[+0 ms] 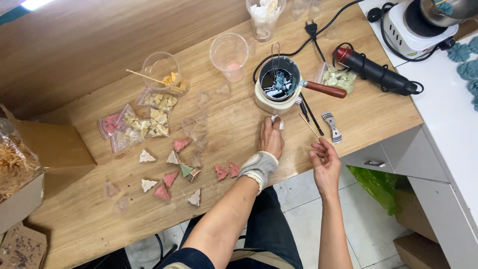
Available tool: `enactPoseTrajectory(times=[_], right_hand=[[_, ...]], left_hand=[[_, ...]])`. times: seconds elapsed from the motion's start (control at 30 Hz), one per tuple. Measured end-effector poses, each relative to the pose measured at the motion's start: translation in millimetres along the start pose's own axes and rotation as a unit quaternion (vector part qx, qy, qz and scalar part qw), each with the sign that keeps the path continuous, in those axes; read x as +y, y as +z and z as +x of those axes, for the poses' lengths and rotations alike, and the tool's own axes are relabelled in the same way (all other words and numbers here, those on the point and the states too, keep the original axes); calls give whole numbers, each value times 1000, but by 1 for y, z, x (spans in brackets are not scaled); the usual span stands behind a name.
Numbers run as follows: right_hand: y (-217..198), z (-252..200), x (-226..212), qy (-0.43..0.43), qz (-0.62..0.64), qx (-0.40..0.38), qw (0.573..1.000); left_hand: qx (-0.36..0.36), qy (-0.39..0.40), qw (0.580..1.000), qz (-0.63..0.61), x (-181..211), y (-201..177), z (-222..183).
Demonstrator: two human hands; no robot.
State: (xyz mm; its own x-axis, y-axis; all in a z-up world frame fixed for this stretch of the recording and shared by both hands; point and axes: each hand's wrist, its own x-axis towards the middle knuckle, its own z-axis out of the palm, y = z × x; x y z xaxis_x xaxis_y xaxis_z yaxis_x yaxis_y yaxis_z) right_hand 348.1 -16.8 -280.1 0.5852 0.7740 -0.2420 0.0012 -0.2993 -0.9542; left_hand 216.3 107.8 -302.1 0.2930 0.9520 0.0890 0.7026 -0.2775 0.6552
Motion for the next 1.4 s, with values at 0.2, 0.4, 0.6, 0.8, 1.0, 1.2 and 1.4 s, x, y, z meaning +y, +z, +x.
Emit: enactPoseTrajectory(times=[0.2,0.4,0.6,0.8,1.0,1.2,1.4], right_hand=[[-3,-3,17,23,-2,0,1000],[-11,-9,20,42,0,-4,999],[-25,-18,8,77,7,-49,996],[7,-55,-74,121,241,-157,950],[42,-104,-125,45,315,-250,915],[76,-168,-156,-85,152,-197,965],[131,-223,-163,-171,10,-177,969]], left_hand=[[25,93,994,-43,-9,26,-5],[-132,125,980,-87,-9,12,1],[-332,131,899,-252,-59,59,-33],[-363,-223,598,-679,-24,-90,-64],[-232,-142,652,-708,18,-205,-79],[-118,-60,775,-618,0,-236,-133],[-72,-79,833,-543,-23,-302,-203]])
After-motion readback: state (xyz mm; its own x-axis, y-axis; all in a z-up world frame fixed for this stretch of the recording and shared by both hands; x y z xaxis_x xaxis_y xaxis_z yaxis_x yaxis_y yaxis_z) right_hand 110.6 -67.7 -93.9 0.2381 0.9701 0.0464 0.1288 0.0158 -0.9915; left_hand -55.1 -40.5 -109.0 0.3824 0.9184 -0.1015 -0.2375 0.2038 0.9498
